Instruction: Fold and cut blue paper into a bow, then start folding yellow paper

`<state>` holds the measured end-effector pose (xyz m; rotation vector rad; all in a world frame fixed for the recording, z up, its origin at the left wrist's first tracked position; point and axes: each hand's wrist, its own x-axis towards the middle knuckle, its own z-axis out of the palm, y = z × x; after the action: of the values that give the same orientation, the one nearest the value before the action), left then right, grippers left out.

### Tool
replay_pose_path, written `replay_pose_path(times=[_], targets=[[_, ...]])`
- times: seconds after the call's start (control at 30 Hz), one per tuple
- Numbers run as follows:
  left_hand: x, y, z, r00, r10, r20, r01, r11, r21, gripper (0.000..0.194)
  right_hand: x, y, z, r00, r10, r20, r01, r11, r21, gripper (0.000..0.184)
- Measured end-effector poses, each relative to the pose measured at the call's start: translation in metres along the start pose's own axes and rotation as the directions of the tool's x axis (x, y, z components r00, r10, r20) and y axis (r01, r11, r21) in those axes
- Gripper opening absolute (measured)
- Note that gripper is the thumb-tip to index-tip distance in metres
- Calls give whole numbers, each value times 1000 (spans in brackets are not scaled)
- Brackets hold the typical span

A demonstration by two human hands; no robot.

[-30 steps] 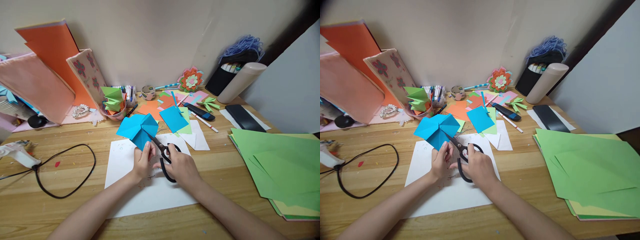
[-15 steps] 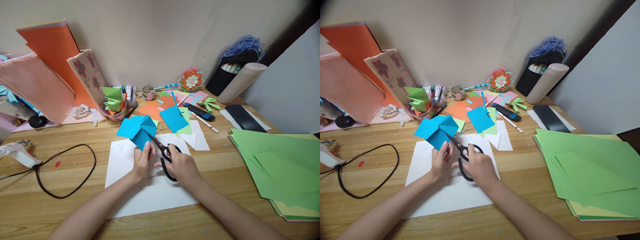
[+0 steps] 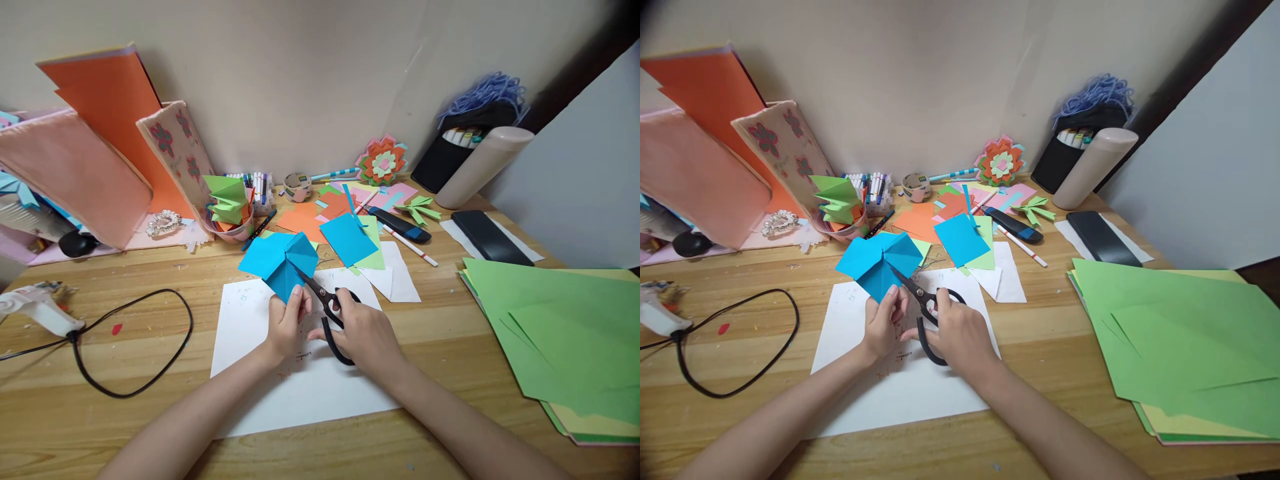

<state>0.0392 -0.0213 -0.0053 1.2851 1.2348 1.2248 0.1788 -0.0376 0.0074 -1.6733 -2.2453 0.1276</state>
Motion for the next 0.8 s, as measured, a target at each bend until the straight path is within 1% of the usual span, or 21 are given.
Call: replay_pose_path(times=[0.27,0.47,0.6,0.8], targets=[[-2,0,2,1000,16,23,-17,999,38,47,0,1,1,1000,7,-3,-7,1000,-7,44],[-2,0,2,999,7,31,-9,999,37,46,0,2,4,998,-8,-55,6,999,-39,46],[-2,-1,2,1000,2,20,-3,999,38,46,0,2,6,997,-18,-72,15,999,-46,48],[-2,-1,2,1000,-2,16,2,1000,30,47,0,4,7,998,-19,-67,15,998,-57,48]])
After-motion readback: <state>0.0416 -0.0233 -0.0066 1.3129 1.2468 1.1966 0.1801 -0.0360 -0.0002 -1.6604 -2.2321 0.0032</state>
